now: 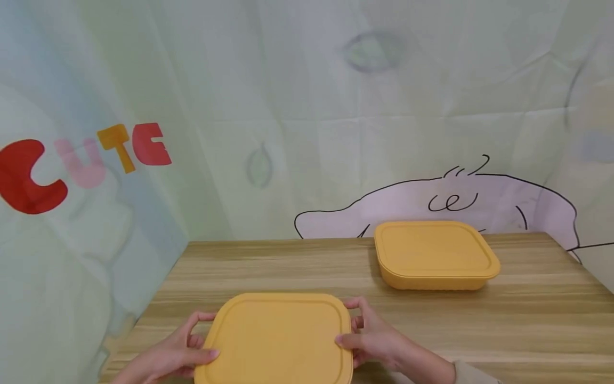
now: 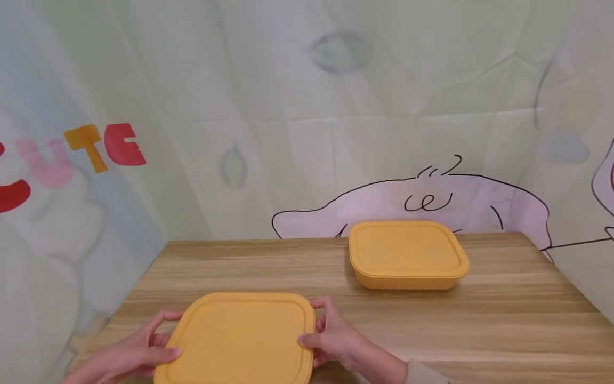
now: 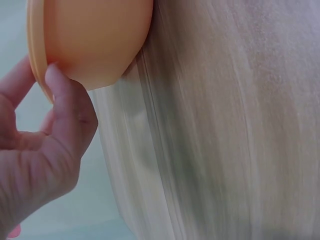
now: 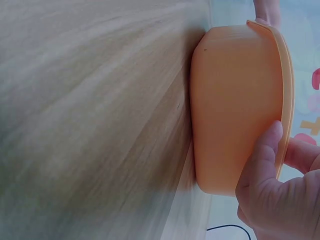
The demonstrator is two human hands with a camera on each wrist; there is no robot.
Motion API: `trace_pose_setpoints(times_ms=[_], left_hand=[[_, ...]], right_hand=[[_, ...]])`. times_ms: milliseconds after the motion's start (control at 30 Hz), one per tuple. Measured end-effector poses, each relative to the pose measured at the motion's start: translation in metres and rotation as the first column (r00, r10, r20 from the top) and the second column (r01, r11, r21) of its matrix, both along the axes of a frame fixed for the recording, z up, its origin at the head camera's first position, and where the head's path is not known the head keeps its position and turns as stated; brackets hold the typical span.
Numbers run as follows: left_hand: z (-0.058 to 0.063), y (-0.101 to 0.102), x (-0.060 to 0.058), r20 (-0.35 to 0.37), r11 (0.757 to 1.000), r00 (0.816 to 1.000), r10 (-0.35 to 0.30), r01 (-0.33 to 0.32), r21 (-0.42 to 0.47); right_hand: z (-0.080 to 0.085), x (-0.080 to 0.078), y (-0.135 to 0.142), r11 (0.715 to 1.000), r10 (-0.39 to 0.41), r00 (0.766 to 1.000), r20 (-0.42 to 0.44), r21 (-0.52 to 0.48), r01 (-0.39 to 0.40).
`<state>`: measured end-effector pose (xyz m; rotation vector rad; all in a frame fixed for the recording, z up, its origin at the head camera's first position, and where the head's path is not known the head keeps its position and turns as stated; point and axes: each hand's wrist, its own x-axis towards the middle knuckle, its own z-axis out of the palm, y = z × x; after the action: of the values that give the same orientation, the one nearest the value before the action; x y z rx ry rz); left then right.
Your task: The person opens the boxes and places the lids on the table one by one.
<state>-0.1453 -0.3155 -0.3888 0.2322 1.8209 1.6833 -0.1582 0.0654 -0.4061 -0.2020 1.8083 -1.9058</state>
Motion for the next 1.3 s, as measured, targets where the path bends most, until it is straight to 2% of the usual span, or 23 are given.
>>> trace_pose_setpoints(times_ms=[267, 533, 933, 1200, 1300], left_hand=[[0.002, -0.001, 0.004, -0.042, 0.996, 0.999, -0.026, 0.022, -0.090], [0.003, -0.002, 0.004, -0.061, 0.993, 0.996, -0.058, 0.052, -0.104], [0.008, -0.005, 0.000, -0.103, 0.979, 0.988, -0.116, 0.096, -0.180], [0.011, -0.007, -0.003, -0.132, 0.976, 0.986, -0.105, 0.076, -0.204], [0.014, -0.005, -0.003, -0.113, 0.973, 0.990, -0.082, 0.055, -0.225]], right_hand=[[-0.002, 0.004, 0.001, 1.000, -0.011, 1.000, -0.009, 0.004, 0.011], [-0.002, 0.006, 0.001, 1.000, -0.012, 1.000, 0.002, 0.008, 0.012], [0.001, 0.003, 0.003, 0.999, -0.015, 1.000, 0.017, 0.036, 0.014], [0.004, 0.001, 0.004, 0.999, -0.023, 0.999, 0.045, 0.036, 0.022], [0.004, 0.000, 0.005, 0.999, -0.023, 0.997, 0.067, 0.029, 0.021]])
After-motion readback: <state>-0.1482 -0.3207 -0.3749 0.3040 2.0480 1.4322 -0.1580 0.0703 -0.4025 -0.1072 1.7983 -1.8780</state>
